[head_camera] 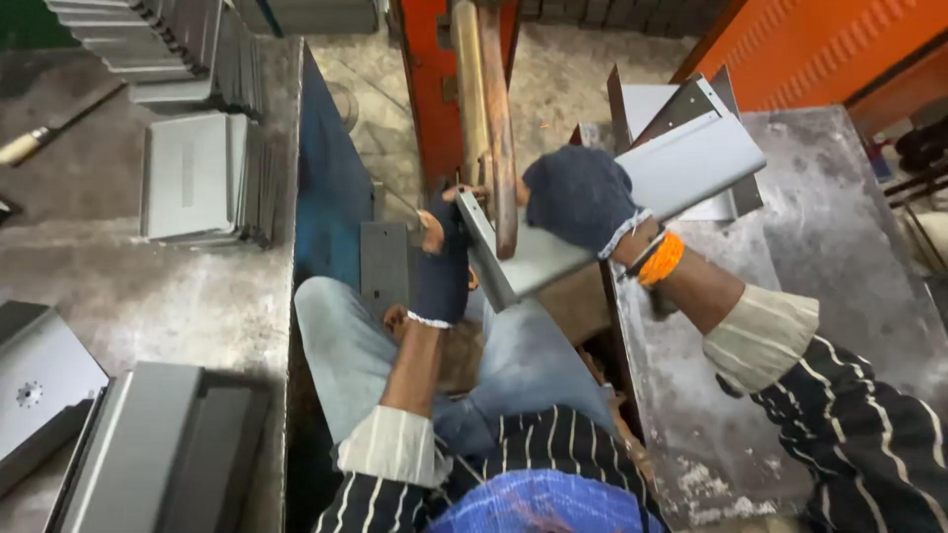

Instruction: Assembling metal parts to form enclosures using a spot welder and a hammer.

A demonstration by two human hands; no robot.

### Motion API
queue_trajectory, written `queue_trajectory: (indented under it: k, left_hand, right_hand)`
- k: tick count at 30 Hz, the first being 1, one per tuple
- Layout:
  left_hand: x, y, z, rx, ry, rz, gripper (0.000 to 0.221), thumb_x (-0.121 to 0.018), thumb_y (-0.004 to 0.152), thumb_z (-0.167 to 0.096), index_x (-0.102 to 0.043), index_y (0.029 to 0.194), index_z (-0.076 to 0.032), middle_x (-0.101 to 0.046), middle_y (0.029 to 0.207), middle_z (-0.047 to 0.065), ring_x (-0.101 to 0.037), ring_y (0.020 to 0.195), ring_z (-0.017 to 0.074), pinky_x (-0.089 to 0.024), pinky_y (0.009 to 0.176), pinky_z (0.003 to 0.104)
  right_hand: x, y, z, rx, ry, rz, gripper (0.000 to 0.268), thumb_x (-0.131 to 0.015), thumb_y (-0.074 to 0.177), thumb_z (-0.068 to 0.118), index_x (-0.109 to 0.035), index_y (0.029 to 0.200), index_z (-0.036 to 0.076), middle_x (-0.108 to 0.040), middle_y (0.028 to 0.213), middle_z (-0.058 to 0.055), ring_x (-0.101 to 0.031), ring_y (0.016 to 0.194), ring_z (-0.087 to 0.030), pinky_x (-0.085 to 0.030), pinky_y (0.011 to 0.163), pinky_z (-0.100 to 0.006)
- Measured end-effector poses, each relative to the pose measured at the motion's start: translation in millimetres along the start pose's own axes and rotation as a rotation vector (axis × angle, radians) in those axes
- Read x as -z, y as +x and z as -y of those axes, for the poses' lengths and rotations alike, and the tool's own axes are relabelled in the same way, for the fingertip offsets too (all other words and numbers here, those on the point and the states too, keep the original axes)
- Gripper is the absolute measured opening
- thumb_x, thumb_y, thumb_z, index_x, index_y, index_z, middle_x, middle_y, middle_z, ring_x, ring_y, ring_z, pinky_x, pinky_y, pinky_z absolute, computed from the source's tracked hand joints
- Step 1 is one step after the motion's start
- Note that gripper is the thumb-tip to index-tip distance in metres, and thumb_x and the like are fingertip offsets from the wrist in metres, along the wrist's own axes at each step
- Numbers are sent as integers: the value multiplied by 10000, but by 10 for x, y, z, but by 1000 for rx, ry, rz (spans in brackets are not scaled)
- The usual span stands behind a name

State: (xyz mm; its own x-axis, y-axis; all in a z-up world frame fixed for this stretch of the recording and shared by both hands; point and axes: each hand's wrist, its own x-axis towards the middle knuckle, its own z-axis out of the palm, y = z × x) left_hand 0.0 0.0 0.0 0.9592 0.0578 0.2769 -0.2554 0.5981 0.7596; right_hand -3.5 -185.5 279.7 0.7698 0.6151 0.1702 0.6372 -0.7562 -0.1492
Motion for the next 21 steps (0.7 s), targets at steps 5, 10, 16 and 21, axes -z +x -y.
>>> queue_trajectory:
  k: [5,10,16,21]
  left_hand:
    - [-830,-162,-1148,8,418,-6,819,-239,1023,-732,-594,1384,-88,-646,1221,64,-607,1095,192,-486,995,344]
    - [-350,-515,-1130,-173,215,54,808,-218,1090,-688,-583,1387,-31,-598,1438,110,-554,1339,214,-399,1177,328]
    - [-83,-1250,-1249,153,-446,-147,681,-348,1052,-572,-522,1424,-28,-590,1363,163,-636,1197,287,-531,1009,445]
    - [-59,-1267,-1452,92,-112,-242,516,-446,1074,-466,-608,1230,-1,-620,1137,112,-615,997,210,-498,845,385]
  right_hand:
    - [10,-135,5,-26,-8,-50,150,-747,704,262,-716,653,124,-664,651,-169,-671,645,-384,-523,625,-511]
    - [288,-624,321,-49,61,-7,206,-747,757,276,-724,625,118,-679,627,-135,-669,590,-326,-514,593,-486]
    - [385,-1193,23,-316,601,-236,390,-612,1053,289,-782,804,42,-639,580,-75,-544,487,-185,-412,511,-352]
    - [42,-1195,-57,-287,711,-254,358,-610,1045,285,-770,842,38,-646,627,-73,-557,534,-181,-425,548,-346]
